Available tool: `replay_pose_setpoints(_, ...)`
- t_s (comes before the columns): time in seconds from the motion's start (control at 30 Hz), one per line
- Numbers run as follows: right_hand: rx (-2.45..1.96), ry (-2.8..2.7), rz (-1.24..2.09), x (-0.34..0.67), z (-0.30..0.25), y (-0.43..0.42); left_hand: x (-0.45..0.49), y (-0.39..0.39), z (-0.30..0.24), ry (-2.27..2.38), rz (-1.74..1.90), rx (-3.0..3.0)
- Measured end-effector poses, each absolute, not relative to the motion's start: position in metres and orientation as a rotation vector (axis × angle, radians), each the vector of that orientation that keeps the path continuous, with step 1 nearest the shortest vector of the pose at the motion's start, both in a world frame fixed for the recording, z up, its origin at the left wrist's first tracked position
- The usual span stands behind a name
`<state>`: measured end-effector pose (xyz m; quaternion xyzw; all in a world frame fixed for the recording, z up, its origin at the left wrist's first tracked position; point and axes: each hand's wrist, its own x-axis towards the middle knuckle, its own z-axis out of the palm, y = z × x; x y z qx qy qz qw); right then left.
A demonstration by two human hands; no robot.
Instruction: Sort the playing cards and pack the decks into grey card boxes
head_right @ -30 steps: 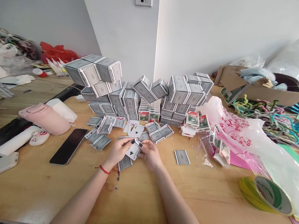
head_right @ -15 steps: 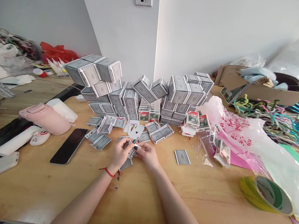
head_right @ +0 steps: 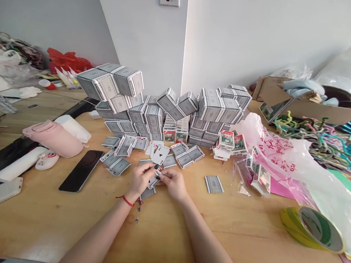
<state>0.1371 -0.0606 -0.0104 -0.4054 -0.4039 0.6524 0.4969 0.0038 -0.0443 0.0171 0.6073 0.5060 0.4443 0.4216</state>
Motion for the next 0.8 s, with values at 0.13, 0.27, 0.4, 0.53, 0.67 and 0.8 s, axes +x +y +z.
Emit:
replay_pose_setpoints(0.13, -0.973, -1.039, 1.54, 0.1381, -0.012, -0.0608, 0.0036, -0.0426, 0.0162, 1.307, 1.094, 1.552)
replay_pose_setpoints(0.27, -0.989, -1.089, 1.459, 0.1375, -0.014, -0.0618, 0.0027, -0.0418, 0.0148, 1.314, 1.074, 1.573)
replay_pose_setpoints(0.4, -1.021, -1.089, 1.49, 0.1359, -0.0122, -0.0632, 0.0041, -0.0437, 0.0151, 1.342, 1.081, 1.667)
replay_pose_setpoints(0.53, -1.06, -1.097, 1.482, 0.137, -0.01, -0.0635, 0.0073, -0.0472, 0.0172, 1.342, 1.029, 1.868)
replay_pose_setpoints(0.67, -1.088, -1.18, 1.369, 0.1402, -0.0102, -0.0634, 0.0093, -0.0497, 0.0156, 1.328, 1.03, 1.926)
replay_pose_setpoints(0.8, -1.126, -1.261, 1.256, 0.1393, -0.0114, -0.0641, 0.0105, -0.0498, 0.0104, 1.296, 1.092, 1.731)
